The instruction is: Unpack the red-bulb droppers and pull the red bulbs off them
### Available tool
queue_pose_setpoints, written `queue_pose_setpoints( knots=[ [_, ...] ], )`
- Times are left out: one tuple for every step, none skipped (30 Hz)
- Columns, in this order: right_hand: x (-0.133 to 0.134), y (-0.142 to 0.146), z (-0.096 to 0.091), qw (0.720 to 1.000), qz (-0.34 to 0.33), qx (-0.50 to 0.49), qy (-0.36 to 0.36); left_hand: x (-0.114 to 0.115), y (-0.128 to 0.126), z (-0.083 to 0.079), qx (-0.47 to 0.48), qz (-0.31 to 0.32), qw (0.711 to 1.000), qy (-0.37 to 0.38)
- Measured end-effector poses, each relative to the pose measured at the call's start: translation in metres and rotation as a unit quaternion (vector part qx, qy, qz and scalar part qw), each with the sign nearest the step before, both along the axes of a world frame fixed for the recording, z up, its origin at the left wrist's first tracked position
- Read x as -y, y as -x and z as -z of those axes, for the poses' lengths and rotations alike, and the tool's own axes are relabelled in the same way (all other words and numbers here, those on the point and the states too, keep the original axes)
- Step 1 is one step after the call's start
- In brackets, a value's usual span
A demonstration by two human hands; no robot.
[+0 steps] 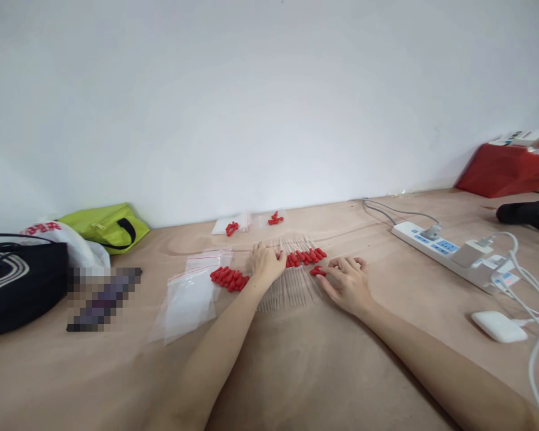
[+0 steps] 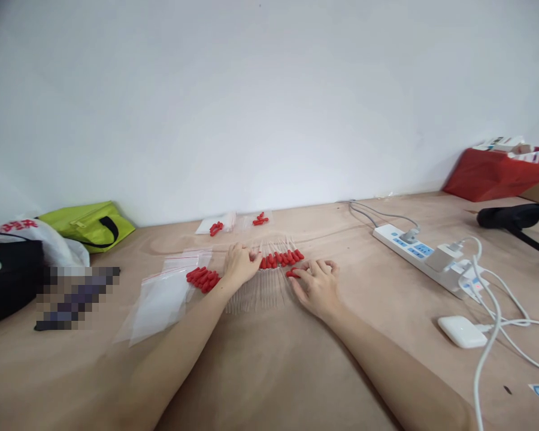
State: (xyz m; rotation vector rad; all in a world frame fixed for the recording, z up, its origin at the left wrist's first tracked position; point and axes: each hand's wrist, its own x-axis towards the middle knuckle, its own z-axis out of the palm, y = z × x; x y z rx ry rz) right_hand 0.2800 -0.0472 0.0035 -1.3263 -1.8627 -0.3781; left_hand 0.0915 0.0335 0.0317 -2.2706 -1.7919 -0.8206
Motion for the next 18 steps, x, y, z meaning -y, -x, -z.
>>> queue_pose_setpoints(
  knots=[
    [-0.001, -0.001, 0.001, 1.000, 0.005, -0.002, -0.002, 0.003, 0.002, -0.003, 0.009, -0.001, 1.000, -0.006],
    [-0.002, -0.003, 0.001, 1.000, 0.011, -0.004, -0.005, 0.007, 0.004, -0.006, 0.017, 0.004, 1.000, -0.014],
    [-0.003, -0.004, 0.002, 1.000, 0.017, -0.007, -0.009, 0.013, 0.008, -0.009, 0.025, 0.017, 0.999, -0.028],
    [-0.004, -0.005, 0.003, 1.000, 0.023, -0.010, -0.015, 0.020, 0.013, -0.013, 0.032, 0.038, 0.998, -0.044],
    [-0.004, -0.005, 0.004, 0.999, 0.025, -0.013, -0.023, 0.029, 0.020, -0.015, 0.037, 0.066, 0.995, -0.065],
    [-0.004, -0.005, 0.004, 0.999, 0.022, -0.014, -0.032, 0.038, 0.026, -0.017, 0.037, 0.100, 0.991, -0.084],
    [-0.003, -0.004, 0.004, 0.999, 0.012, -0.011, -0.040, 0.047, 0.034, -0.017, 0.033, 0.133, 0.986, -0.095],
    [-0.002, -0.003, 0.003, 0.999, -0.004, -0.003, -0.047, 0.056, 0.041, -0.016, 0.025, 0.161, 0.981, -0.104],
    [0.000, -0.001, 0.002, 0.998, -0.024, 0.010, -0.050, 0.064, 0.048, -0.013, 0.016, 0.184, 0.976, -0.115],
    [0.002, 0.001, 0.001, 0.997, -0.046, 0.025, -0.050, 0.071, 0.054, -0.010, 0.007, 0.198, 0.972, -0.128],
    [0.005, 0.004, 0.000, 0.996, -0.066, 0.041, -0.051, 0.076, 0.059, -0.005, 0.001, 0.207, 0.968, -0.141],
    [0.007, 0.007, -0.001, 0.994, -0.083, 0.054, -0.051, 0.080, 0.062, -0.001, -0.004, 0.213, 0.965, -0.153],
    [0.009, 0.010, -0.002, 0.992, -0.097, 0.066, -0.051, 0.082, 0.064, 0.003, -0.009, 0.218, 0.962, -0.165],
    [0.010, 0.013, -0.003, 0.990, -0.110, 0.075, -0.052, 0.084, 0.065, 0.007, -0.013, 0.223, 0.959, -0.174],
    [0.011, 0.015, -0.003, 0.988, -0.120, 0.083, -0.052, 0.084, 0.065, 0.010, -0.018, 0.230, 0.956, -0.183],
    [0.011, 0.018, -0.002, 0.986, -0.131, 0.089, -0.051, 0.084, 0.064, 0.012, -0.021, 0.237, 0.953, -0.189],
    [0.011, 0.020, -0.001, 0.984, -0.140, 0.095, -0.050, 0.084, 0.063, 0.013, -0.023, 0.244, 0.950, -0.194],
    [0.010, 0.021, 0.000, 0.983, -0.149, 0.099, -0.048, 0.084, 0.062, 0.013, -0.022, 0.248, 0.948, -0.199]
  ],
)
